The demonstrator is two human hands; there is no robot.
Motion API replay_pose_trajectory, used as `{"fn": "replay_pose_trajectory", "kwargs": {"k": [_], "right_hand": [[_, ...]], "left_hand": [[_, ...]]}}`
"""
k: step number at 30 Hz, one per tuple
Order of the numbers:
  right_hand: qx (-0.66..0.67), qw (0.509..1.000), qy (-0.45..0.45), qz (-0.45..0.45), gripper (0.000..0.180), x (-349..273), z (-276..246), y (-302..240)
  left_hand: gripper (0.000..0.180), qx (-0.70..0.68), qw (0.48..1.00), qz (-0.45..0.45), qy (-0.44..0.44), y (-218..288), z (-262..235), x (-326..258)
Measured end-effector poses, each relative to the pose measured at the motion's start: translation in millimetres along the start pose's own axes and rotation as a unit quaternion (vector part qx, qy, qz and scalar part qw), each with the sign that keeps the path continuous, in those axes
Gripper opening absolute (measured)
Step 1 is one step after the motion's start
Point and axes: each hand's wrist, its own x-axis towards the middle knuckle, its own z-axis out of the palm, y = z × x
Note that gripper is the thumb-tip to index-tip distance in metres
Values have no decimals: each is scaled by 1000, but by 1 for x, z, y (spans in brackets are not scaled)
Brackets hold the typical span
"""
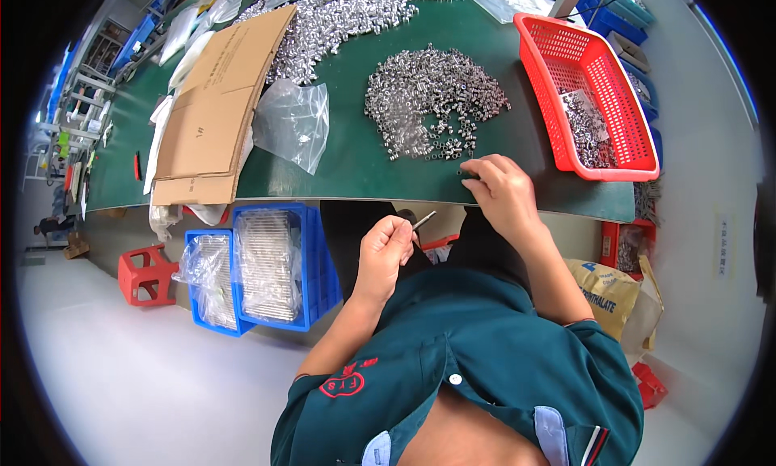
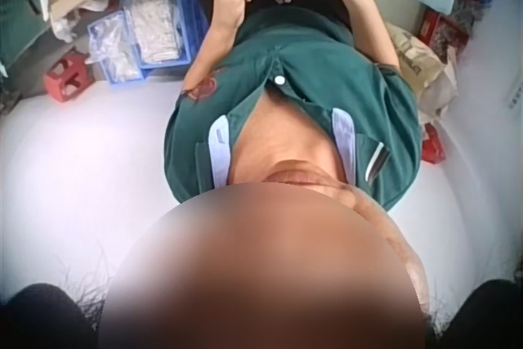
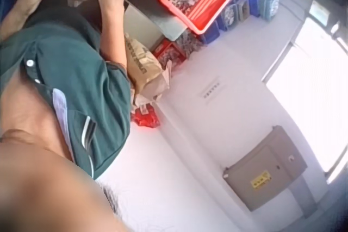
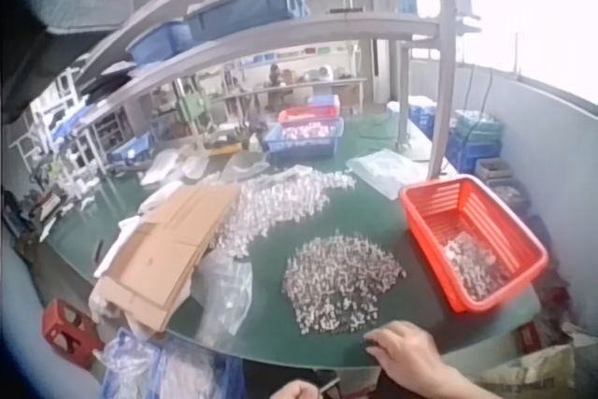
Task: Threading small metal pins into hardware components on a workbench.
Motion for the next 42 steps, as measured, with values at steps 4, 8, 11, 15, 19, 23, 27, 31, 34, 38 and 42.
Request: {"fn": "replay_pose_trajectory", "kwargs": {"k": [4, 8, 11, 15, 19, 23, 27, 31, 34, 38, 42], "right_hand": [[-53, 998, -7, -13, 15, 3, 8, -2], [-24, 999, -19, -13, 11, 4, 9, -4], [183, 977, -71, 78, 10, 0, 4, -22], [465, 825, -169, 274, 9, -14, 9, -23], [478, 815, -169, 282, 10, -16, 9, -26], [356, 898, -151, 211, 8, -17, 5, -35], [285, 945, -138, 85, 9, -14, -1, -34], [236, 967, -96, -20, 7, -12, -4, -40], [260, 955, -130, 53, 11, -16, -5, -44], [337, 905, -177, 191, 15, -13, -10, -49], [234, 952, -184, 78, 13, -8, -7, -38]], "left_hand": [[22, 1, 1000, -6, 6, 1, 0, 0], [23, 7, 1000, 9, 11, 2, -1, 1], [23, 14, 1000, 10, 11, 1, -1, 1], [23, 16, 1000, 5, 0, 4, 5, 2], [22, 31, 1000, 7, 4, 4, 4, 2], [22, 88, 996, 16, 16, 2, 2, 0], [22, 114, 993, 6, 0, 0, -3, -1], [22, 51, 998, 5, -27, 3, 0, -2], [21, 120, 992, 32, -13, 1, 3, -2], [21, 105, 994, 36, -7, 0, 5, -1], [20, 43, 999, 25, -16, 1, 3, 0]]}}
